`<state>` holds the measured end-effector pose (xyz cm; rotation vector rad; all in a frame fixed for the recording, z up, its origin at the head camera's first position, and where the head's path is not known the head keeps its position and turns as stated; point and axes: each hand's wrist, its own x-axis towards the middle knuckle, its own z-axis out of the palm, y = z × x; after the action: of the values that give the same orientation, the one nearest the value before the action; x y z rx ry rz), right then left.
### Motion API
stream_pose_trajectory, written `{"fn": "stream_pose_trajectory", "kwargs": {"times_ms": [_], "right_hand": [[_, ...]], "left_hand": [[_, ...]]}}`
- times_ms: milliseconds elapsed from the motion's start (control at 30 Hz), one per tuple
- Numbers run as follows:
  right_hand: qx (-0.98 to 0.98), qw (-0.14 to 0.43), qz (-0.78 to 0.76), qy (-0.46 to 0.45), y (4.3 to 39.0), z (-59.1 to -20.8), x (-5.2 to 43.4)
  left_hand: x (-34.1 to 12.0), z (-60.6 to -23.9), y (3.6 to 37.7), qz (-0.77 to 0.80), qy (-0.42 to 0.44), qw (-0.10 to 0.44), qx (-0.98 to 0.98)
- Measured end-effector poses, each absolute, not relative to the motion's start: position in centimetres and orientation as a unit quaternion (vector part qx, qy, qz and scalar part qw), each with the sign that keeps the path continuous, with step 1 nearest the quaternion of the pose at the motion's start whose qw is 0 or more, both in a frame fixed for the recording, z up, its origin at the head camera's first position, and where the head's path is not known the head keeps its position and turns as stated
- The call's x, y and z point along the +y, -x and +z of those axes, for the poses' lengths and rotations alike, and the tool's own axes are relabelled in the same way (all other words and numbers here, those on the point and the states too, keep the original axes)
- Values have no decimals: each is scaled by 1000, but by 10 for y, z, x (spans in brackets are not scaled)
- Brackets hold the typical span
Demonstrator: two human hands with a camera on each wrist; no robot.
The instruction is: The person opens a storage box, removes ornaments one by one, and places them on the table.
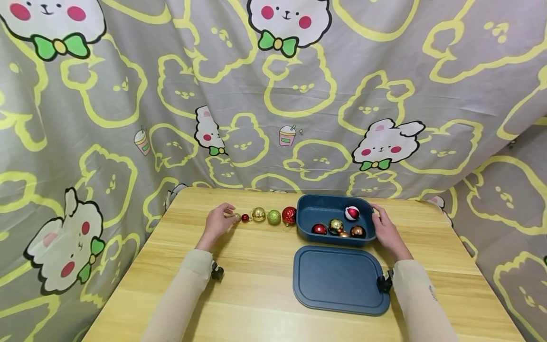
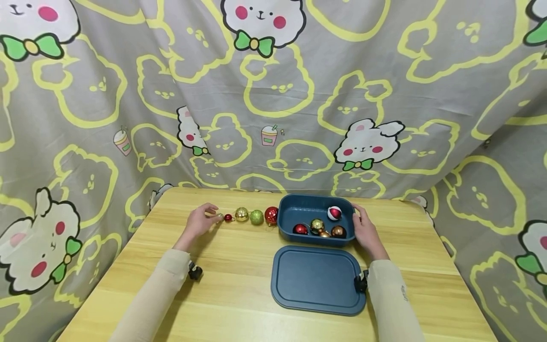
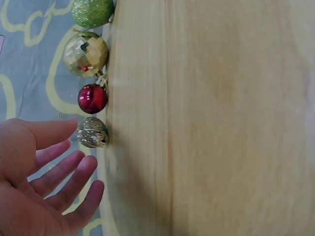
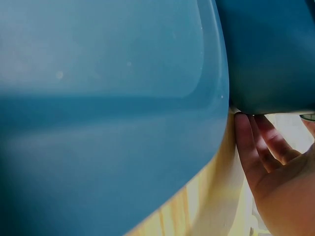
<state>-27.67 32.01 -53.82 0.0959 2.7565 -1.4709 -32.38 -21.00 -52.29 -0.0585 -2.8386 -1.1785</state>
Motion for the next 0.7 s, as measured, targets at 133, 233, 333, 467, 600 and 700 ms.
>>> {"fn": "stream_pose_trajectory", "kwargs": {"times_ms": [133,233,333,467,600,700], "right_hand": [[882,8,-471,-30,277,-537,319],[882,8,-470,-29,277,-537,320],[884,10,-467,-28,277,-538,321],[884,11,-466,-28,277,-538,321],[885,11,-464,-28,277,-538,321],[885,11,-464,-27,278,-538,322]], "left_hand": [[-209,-516,321,-384,22,60,-921],[-206,-511,319,-384,23,73,-920],[-198,-505,319,-384,34,85,-919],[-178,-498,320,-393,73,93,-912],[-147,-495,317,-380,151,84,-909],[-120,-493,311,-372,218,67,-900]]}}
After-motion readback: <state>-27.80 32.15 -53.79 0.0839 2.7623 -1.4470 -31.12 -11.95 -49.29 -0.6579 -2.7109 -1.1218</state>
